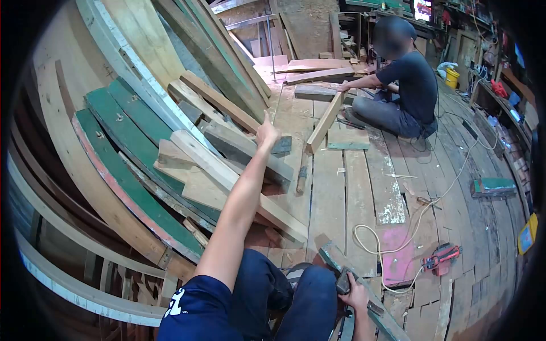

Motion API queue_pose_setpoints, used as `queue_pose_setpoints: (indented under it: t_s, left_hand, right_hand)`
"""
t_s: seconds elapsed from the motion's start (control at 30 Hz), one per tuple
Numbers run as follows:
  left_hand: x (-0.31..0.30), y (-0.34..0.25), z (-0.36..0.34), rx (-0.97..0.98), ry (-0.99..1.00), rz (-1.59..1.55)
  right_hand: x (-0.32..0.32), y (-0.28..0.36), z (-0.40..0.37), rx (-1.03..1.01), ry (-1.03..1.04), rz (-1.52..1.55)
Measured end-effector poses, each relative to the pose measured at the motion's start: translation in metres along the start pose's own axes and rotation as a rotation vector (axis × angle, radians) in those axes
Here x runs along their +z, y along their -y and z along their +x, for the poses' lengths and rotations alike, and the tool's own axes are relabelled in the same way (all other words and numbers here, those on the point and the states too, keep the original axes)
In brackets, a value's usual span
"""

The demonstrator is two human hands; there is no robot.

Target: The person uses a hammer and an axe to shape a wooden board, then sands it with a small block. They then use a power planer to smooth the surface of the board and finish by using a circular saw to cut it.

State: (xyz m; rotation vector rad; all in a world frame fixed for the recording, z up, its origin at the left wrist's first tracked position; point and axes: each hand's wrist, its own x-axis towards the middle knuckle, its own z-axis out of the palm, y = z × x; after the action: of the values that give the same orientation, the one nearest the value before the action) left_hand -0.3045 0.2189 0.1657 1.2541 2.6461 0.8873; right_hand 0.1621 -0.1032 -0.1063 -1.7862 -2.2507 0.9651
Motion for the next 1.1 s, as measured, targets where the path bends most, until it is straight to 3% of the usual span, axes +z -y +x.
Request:
queue_pose_setpoints:
  t_s: [0.4, 0.47, 1.1]
  left_hand:
    - [-0.030, -0.014, -0.006, -0.006, -0.093, -0.121]
    - [-0.010, 0.002, 0.012, 0.061, -0.187, -0.067]
    - [-0.003, -0.002, 0.004, 0.003, -0.072, -0.048]
  right_hand:
    - [0.006, -0.007, 0.002, -0.029, -0.011, -0.031]
    - [0.004, -0.006, 0.000, -0.017, -0.010, -0.033]
    - [-0.006, -0.001, -0.003, 0.047, 0.087, -0.049]
